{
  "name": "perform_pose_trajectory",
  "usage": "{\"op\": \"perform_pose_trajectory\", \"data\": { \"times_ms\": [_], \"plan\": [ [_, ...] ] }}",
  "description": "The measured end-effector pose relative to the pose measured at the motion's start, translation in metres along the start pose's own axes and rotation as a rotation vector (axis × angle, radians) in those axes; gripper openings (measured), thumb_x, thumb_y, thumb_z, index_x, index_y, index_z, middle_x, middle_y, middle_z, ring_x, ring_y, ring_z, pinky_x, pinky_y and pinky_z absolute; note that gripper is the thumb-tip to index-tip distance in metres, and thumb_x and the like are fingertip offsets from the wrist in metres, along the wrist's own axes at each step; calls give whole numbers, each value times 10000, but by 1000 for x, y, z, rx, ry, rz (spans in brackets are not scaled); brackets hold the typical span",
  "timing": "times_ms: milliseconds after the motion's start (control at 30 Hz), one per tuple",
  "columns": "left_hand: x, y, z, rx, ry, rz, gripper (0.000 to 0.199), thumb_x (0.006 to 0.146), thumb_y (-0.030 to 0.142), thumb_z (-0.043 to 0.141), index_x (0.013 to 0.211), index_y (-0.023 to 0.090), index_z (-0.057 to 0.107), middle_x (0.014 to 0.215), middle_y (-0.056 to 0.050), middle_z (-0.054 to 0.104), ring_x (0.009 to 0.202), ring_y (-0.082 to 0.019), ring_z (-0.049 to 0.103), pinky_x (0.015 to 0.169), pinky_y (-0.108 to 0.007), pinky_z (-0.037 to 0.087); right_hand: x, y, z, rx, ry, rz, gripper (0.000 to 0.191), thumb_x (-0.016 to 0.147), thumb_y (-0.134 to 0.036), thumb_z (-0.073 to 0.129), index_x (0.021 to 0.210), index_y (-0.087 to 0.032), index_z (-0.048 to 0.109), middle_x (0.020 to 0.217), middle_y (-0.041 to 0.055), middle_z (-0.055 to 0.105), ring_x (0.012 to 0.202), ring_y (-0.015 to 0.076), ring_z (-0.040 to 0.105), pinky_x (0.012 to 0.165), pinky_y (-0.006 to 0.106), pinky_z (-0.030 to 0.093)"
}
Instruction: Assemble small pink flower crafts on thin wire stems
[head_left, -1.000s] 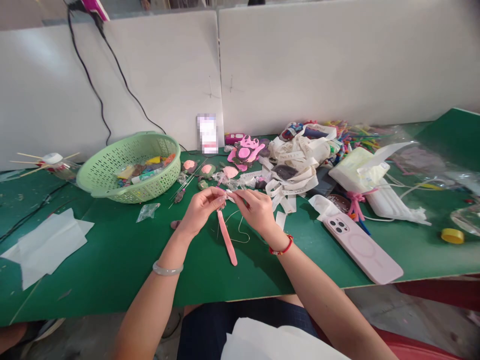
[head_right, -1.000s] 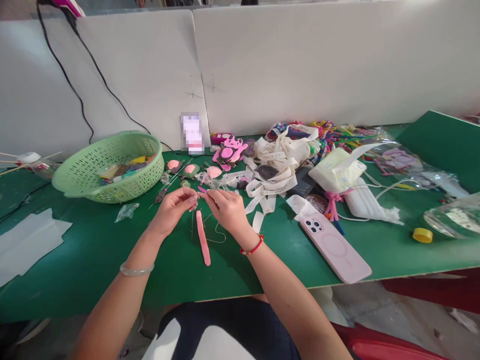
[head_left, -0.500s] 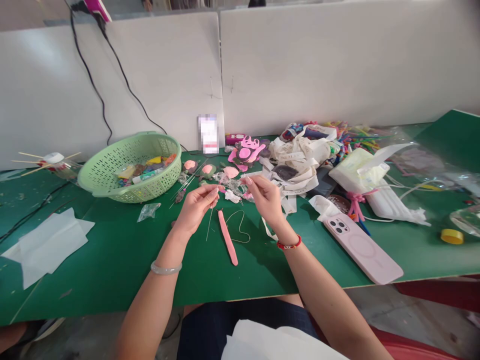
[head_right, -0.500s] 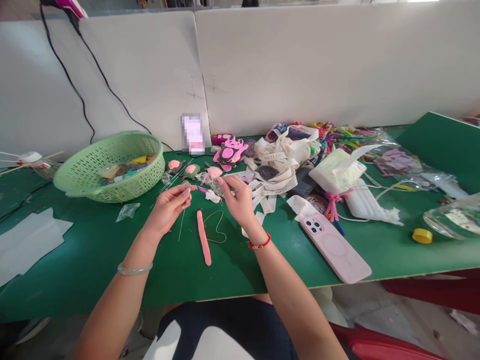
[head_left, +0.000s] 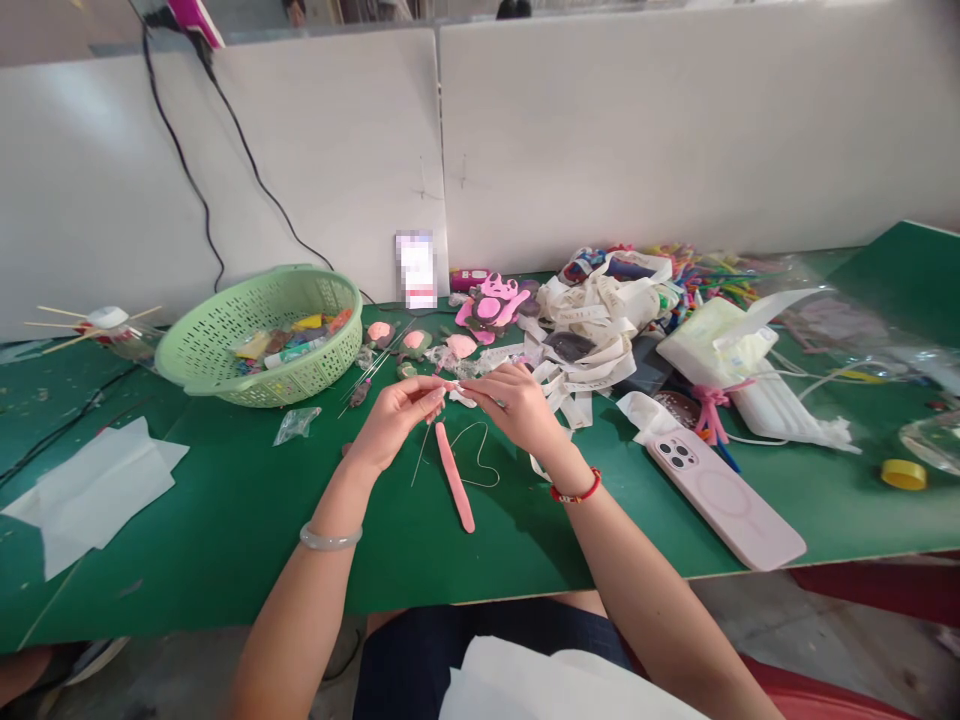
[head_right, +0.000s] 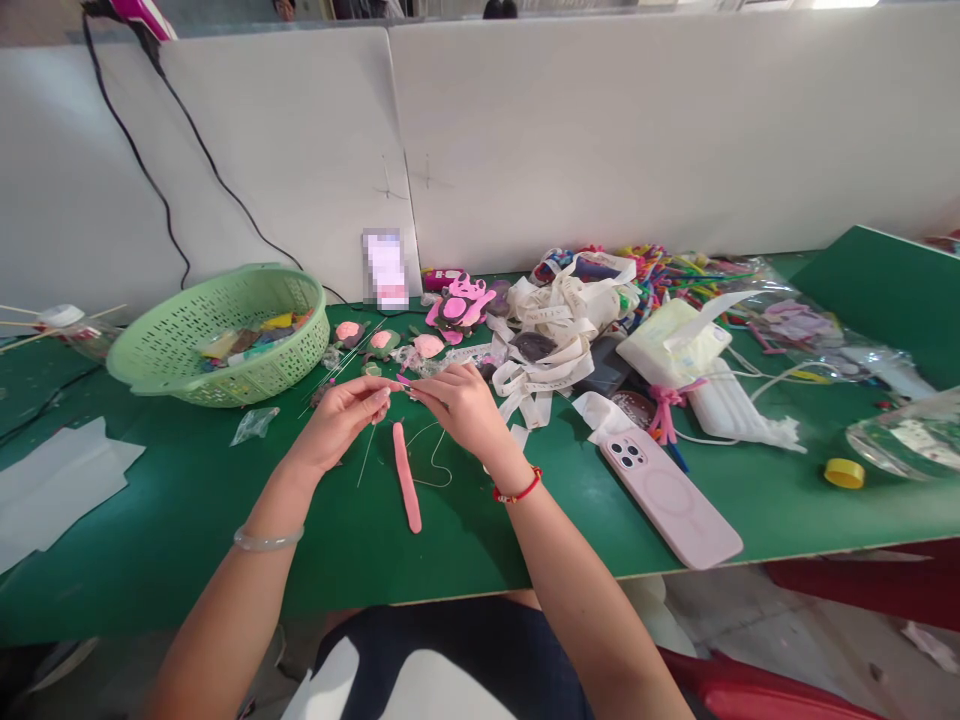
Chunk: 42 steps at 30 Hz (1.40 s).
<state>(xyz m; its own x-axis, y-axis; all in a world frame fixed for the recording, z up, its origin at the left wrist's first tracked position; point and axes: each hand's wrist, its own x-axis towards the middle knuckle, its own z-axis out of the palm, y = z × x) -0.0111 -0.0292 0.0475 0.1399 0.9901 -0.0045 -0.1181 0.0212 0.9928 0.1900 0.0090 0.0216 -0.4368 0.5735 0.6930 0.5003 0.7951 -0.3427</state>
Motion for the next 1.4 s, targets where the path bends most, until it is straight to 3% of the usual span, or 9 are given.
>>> {"op": "perform_pose_trajectory", "data": {
  "times_ms": [167, 267, 400, 600, 800, 967, 1167, 1400],
  "plan": [
    [-1, -2, 1, 18, -65, -38, 347, 793, 497, 758, 849, 154, 744, 685, 1, 572, 625, -96, 490, 620, -257, 422, -2, -2, 2, -128, -8, -138, 302, 1039, -203, 443, 1074, -164, 740, 745, 48, 722, 709, 165, 576, 681, 307, 401],
    [0, -4, 2, -22, -76, -61, 377, 809, 516, 738, 759, 142, 718, 646, 3, 541, 595, -90, 471, 587, -248, 403, -1, -4, 0, -165, -3, -166, 297, 1037, -192, 440, 1094, -169, 731, 776, 54, 730, 736, 170, 577, 689, 317, 404],
    [1, -5, 3, -123, -109, -93, 343, 788, 473, 774, 788, 131, 745, 639, -4, 552, 612, -92, 471, 598, -241, 402, -1, -5, 1, -156, 16, -177, 289, 1034, -188, 443, 1101, -170, 724, 758, 54, 724, 719, 172, 581, 681, 320, 428],
    [0, -4, 9, -309, -117, -115, 225, 736, 344, 833, 773, 144, 737, 645, 1, 574, 604, -83, 488, 617, -237, 416, -4, -9, 4, -87, 1, -114, 324, 1034, -167, 404, 1142, -181, 709, 789, 66, 727, 673, 166, 575, 619, 300, 476],
    [0, -5, 13, -356, -103, -129, 342, 739, 450, 820, 750, 116, 751, 526, 24, 473, 525, -74, 411, 515, -233, 345, -3, -13, 1, -148, 20, -164, 297, 1026, -148, 427, 1092, -174, 715, 796, 70, 726, 692, 170, 569, 640, 319, 470],
    [0, -7, 16, -421, -117, -191, 277, 687, 371, 856, 732, 125, 737, 590, 5, 550, 498, -57, 357, 478, -238, 287, -3, -11, -2, -203, 67, -194, 259, 1000, -121, 489, 1098, -192, 719, 853, 59, 751, 735, 172, 595, 668, 329, 456],
    [-2, -6, 18, -364, -152, -159, 316, 734, 357, 834, 628, 142, 628, 543, 21, 484, 518, -71, 395, 529, -245, 319, -2, -12, -3, -208, 105, -146, 262, 1000, -142, 500, 1090, -219, 734, 880, 51, 769, 746, 176, 586, 669, 340, 444],
    [-4, -6, 21, -273, -141, -89, 310, 755, 406, 812, 710, 162, 627, 596, 26, 513, 539, -77, 393, 557, -250, 320, -2, -16, 4, -17, 188, -56, 268, 1008, -185, 485, 980, -196, 751, 759, 49, 746, 630, 156, 576, 594, 296, 482]
  ]
}}
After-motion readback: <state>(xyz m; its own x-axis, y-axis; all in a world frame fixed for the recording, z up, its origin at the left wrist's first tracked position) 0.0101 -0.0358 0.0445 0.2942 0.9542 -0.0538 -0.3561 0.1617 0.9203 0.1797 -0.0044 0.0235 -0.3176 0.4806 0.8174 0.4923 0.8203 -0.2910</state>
